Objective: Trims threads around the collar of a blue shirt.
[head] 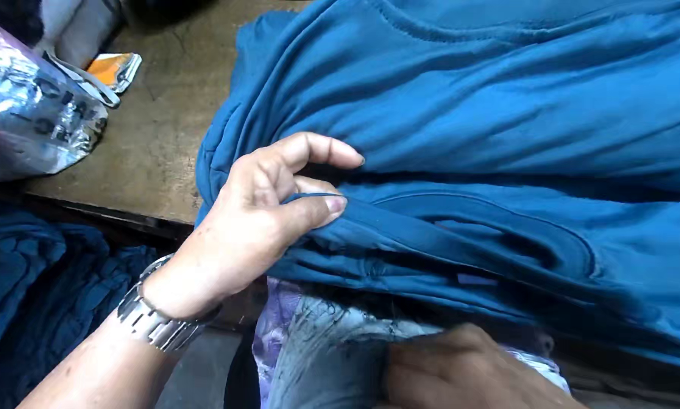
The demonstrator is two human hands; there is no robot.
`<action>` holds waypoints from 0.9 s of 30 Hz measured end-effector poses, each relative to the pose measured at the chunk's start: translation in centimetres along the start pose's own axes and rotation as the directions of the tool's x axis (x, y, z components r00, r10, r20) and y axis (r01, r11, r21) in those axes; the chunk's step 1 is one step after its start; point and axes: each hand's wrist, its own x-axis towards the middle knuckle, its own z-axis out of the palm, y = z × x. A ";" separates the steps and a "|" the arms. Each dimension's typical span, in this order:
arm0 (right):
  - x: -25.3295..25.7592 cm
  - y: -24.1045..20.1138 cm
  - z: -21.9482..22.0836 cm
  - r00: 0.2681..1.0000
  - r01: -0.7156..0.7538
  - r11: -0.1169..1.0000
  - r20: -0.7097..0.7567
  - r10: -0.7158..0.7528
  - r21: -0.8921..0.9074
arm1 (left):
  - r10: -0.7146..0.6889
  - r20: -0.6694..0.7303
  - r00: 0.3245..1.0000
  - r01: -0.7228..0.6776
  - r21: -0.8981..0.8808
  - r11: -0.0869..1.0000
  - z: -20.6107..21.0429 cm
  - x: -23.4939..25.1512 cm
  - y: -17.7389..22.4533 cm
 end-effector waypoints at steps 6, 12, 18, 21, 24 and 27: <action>-5.3 0.1 -3.4 0.932 -0.249 0.960 -0.302 0.201 -0.129 | -0.037 0.091 0.995 0.047 -0.114 0.992 -1.2 0.5 0.2; -11.3 -0.4 -7.2 0.950 -0.250 0.963 -0.217 0.224 -0.100 | 0.023 0.063 0.998 -0.019 -0.066 0.998 -1.0 -0.3 0.3; -9.2 -1.4 -7.0 0.881 -0.272 0.893 -0.467 0.080 -0.359 | 0.211 0.014 0.977 -0.207 0.269 0.941 0.6 -2.5 1.7; -6.8 0.3 -6.6 0.908 -0.218 0.752 -0.412 -0.078 -0.622 | 0.308 0.093 0.947 -0.315 0.463 0.829 0.6 -4.1 1.7; -7.0 0.9 -6.7 0.927 -0.162 0.751 -0.360 -0.108 -0.640 | 0.343 0.127 0.931 -0.324 0.720 0.614 0.5 -5.6 1.5; -9.1 -0.1 -7.8 0.932 -0.198 0.845 -0.363 0.005 -0.496 | 0.383 0.079 0.921 -0.276 0.824 0.495 0.5 -6.5 0.2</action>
